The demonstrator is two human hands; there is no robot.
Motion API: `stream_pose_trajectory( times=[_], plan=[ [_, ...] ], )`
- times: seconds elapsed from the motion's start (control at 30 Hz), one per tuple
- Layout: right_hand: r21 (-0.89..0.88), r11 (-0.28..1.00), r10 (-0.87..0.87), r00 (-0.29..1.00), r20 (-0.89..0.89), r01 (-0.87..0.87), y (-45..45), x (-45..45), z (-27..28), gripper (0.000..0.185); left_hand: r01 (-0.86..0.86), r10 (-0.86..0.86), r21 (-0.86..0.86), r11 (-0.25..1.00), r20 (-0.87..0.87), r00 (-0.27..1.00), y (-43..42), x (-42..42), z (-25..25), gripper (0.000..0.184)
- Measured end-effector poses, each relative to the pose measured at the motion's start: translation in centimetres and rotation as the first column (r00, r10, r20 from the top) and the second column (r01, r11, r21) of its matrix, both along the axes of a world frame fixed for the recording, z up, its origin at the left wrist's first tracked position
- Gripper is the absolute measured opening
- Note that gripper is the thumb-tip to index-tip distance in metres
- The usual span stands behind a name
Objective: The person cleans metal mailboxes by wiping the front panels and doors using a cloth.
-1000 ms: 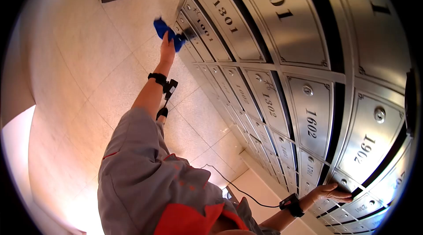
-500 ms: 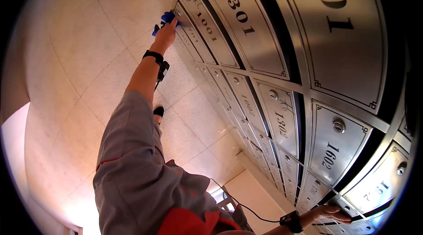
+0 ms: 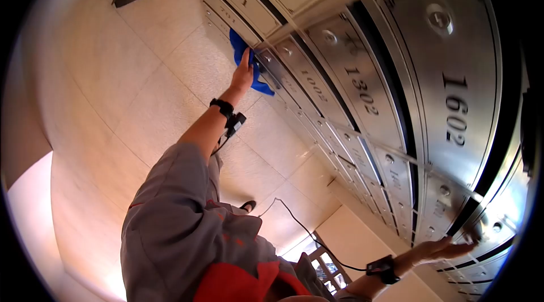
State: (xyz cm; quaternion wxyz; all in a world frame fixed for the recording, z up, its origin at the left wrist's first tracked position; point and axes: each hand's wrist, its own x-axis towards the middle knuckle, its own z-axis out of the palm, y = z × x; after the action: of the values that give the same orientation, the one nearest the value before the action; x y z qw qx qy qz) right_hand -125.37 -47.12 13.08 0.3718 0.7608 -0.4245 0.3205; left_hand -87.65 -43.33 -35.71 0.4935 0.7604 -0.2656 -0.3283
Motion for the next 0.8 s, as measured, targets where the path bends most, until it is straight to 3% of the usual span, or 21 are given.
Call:
stream_pose_trajectory(
  times=[0.03, 0.1, 0.17, 0.23, 0.3, 0.37, 0.4, 0.43, 0.47, 0.53, 0.57, 0.63, 0.67, 0.7, 0.8],
  plan=[
    [0.080, 0.996, 0.046, 0.999, -0.023, -0.044, 0.8, -2.1, -2.0, 0.063, -0.002, 0.005, -0.040, 0.999, 0.080, 0.997, 0.3, -1.4, -0.6, 0.051],
    [0.259, 0.965, -0.037, 0.997, -0.061, 0.052, 3.2, -4.0, -7.5, 0.057, 0.000, 0.029, -0.126, 0.992, 0.233, 0.972, 0.4, -4.6, -2.9, 0.054],
    [0.566, 0.823, -0.082, 0.996, 0.017, 0.058, 5.8, -9.1, -16.6, 0.056, 0.079, -0.069, -0.032, 0.996, 0.240, 0.968, 0.4, -5.2, -1.1, 0.054],
    [0.837, 0.544, -0.217, 0.973, 0.084, 0.049, 10.1, -15.2, -27.6, 0.056, 0.104, -0.133, 0.136, 0.985, 0.226, 0.965, -0.3, -4.8, 0.1, 0.053],
    [0.978, 0.202, -0.368, 0.929, 0.023, 0.056, 17.1, -19.8, -36.1, 0.056, 0.176, -0.238, 0.254, 0.951, 0.238, 0.942, -0.9, -2.7, -1.6, 0.051],
    [0.974, -0.155, -0.439, 0.871, -0.220, 0.168, 24.9, -21.8, -40.7, 0.054, 0.154, -0.263, 0.274, 0.949, 0.421, 0.868, -0.8, -1.5, -3.6, 0.053],
    [0.954, -0.282, -0.485, 0.844, -0.230, 0.098, 28.7, -22.6, -42.6, 0.053, 0.160, -0.281, 0.311, 0.937, 0.400, 0.872, -0.5, -2.3, -2.6, 0.055],
    [0.947, -0.322, -0.523, 0.832, -0.185, 0.008, 32.9, -24.1, -45.0, 0.051, 0.165, -0.300, 0.346, 0.924, 0.383, 0.874, -0.5, -3.1, -1.5, 0.058],
    [0.895, -0.443, -0.483, 0.828, -0.286, 0.050, 36.5, -25.5, -47.1, 0.051, 0.212, -0.323, 0.295, 0.932, 0.405, 0.856, -0.3, -4.4, -2.3, 0.059],
    [0.788, -0.606, -0.535, 0.789, -0.303, -0.109, 41.7, -26.8, -48.9, 0.051, 0.358, -0.436, 0.265, 0.896, 0.359, 0.826, -0.4, -8.8, -1.4, 0.059],
    [0.803, -0.565, -0.590, 0.773, -0.232, -0.190, 45.1, -27.6, -50.9, 0.052, 0.431, -0.497, 0.254, 0.866, 0.330, 0.803, -0.4, -11.4, -0.9, 0.059],
    [0.762, -0.626, -0.516, 0.820, -0.247, -0.164, 47.1, -27.0, -50.3, 0.054, 0.453, -0.531, 0.297, 0.841, 0.292, 0.795, -0.5, -16.4, -1.0, 0.060],
    [0.722, -0.669, -0.464, 0.858, -0.221, -0.176, 50.6, -29.1, -54.0, 0.055, 0.462, -0.545, 0.314, 0.830, 0.277, 0.791, -0.8, -18.1, -1.4, 0.061],
    [0.726, -0.675, -0.415, 0.881, -0.227, -0.131, 52.1, -29.2, -54.8, 0.055, 0.382, -0.408, 0.145, 0.913, 0.349, 0.844, -0.8, -19.3, -3.4, 0.059],
    [0.740, -0.673, -0.262, 0.933, -0.247, 0.007, 56.0, -29.4, -56.3, 0.055, 0.366, -0.380, 0.109, 0.924, 0.363, 0.851, -0.4, -19.7, -2.8, 0.061]
  ],
)
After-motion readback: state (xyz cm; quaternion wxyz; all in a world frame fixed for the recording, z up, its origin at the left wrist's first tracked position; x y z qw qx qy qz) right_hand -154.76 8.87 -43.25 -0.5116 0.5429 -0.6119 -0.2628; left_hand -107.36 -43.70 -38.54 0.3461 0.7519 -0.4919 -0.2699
